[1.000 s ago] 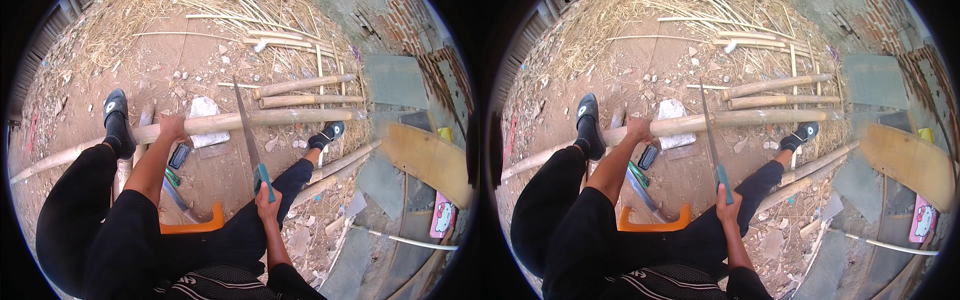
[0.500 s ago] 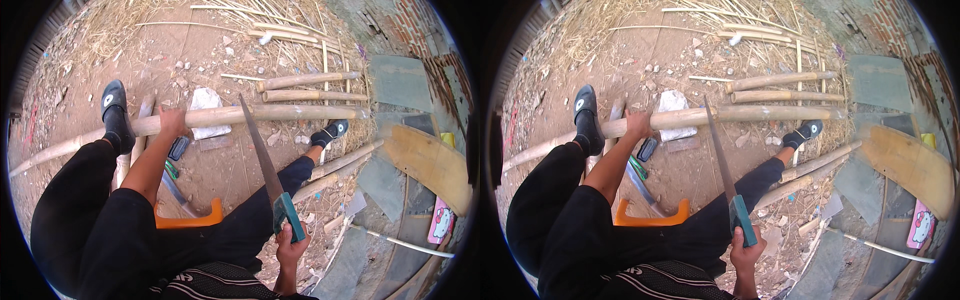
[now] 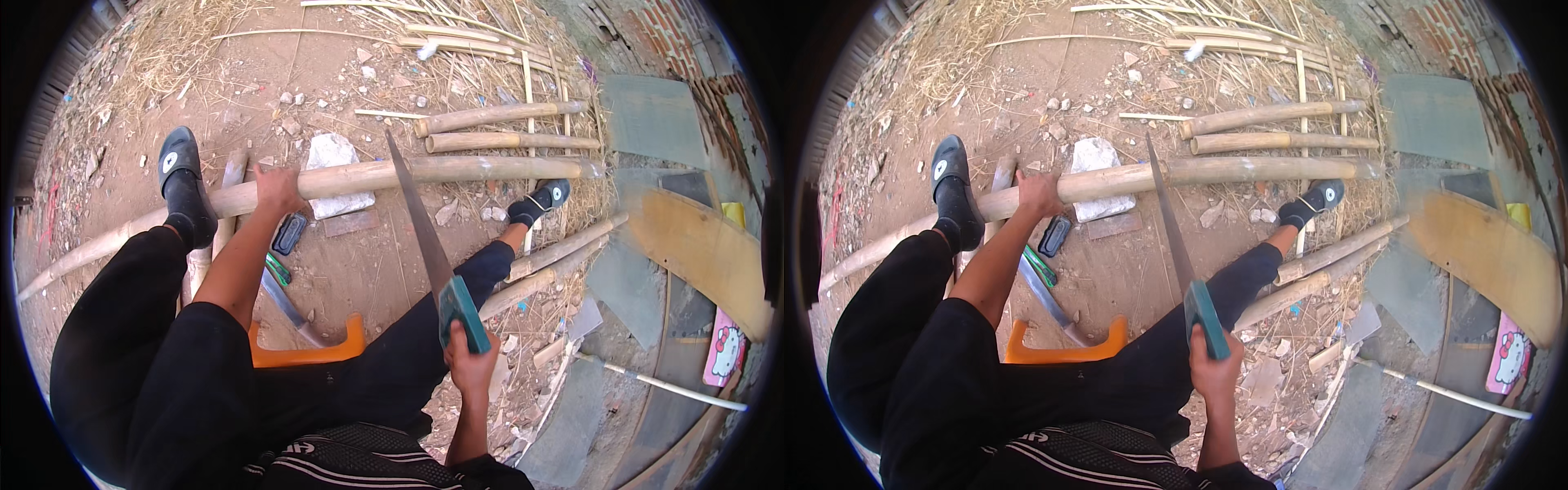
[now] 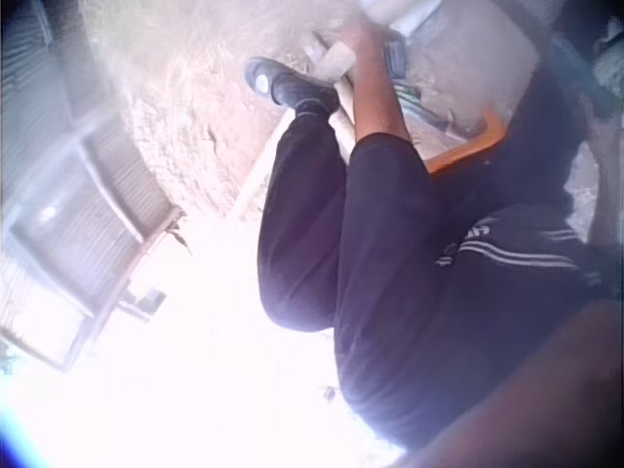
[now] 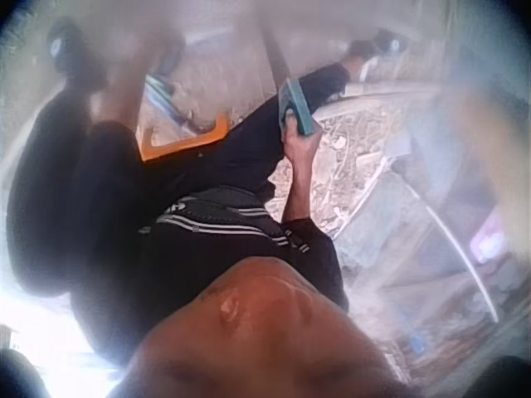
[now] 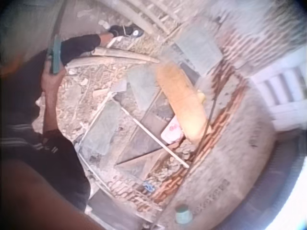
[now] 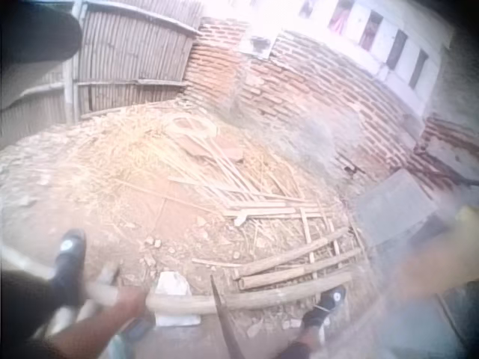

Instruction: The person sits on a small orange stool and uses a hand saw to cut a long bamboo pole. The pole is supported by a white block on the ground. The person saws through the pole, creating a cut section.

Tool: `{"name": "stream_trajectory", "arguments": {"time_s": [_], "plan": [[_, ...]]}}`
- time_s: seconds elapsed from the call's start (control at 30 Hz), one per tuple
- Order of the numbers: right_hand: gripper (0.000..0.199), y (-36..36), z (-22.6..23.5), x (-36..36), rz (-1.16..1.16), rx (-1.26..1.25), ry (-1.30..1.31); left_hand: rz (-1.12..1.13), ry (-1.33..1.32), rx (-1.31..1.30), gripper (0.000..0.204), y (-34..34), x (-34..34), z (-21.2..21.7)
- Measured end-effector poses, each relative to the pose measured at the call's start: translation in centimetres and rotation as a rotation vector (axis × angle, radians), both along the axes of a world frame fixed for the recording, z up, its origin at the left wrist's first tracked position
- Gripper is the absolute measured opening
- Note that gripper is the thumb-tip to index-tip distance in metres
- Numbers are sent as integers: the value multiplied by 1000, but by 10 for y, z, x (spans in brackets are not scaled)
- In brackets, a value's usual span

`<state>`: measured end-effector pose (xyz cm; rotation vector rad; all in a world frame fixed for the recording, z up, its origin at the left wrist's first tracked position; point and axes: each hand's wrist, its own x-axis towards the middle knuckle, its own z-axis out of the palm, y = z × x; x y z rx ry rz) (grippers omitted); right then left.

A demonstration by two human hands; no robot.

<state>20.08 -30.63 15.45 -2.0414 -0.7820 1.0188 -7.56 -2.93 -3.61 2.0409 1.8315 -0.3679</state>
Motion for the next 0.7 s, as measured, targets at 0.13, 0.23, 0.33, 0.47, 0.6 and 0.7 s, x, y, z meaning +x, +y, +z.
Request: {"name": "stream_trajectory", "arguments": {"time_s": [0.13, 0.23, 0.33, 0.47, 0.6, 0.7], "plan": [[20, 48, -59, 0, 180, 26, -197, 25, 52, -39, 54, 20, -19, -7], [16, 5, -36, -4, 99, 26, 0, -17, 45, -25, 52, 27, -23, -17], [25, 57, -82, -7, 46, 15, 48, -13, 73, -73, 54, 51, -23, -28], [27, 123, -128, -24, 224, 37, -163, 4, 33, -74, 58, 50, -45, -48], [22, 13, -54, -12, 113, 29, 134, -27, 85, -96, 57, 48, -52, -32], [24, 96, -97, -17, 196, 118, -84, -7, 40, 3, 54, 89, -51, -2]]}}
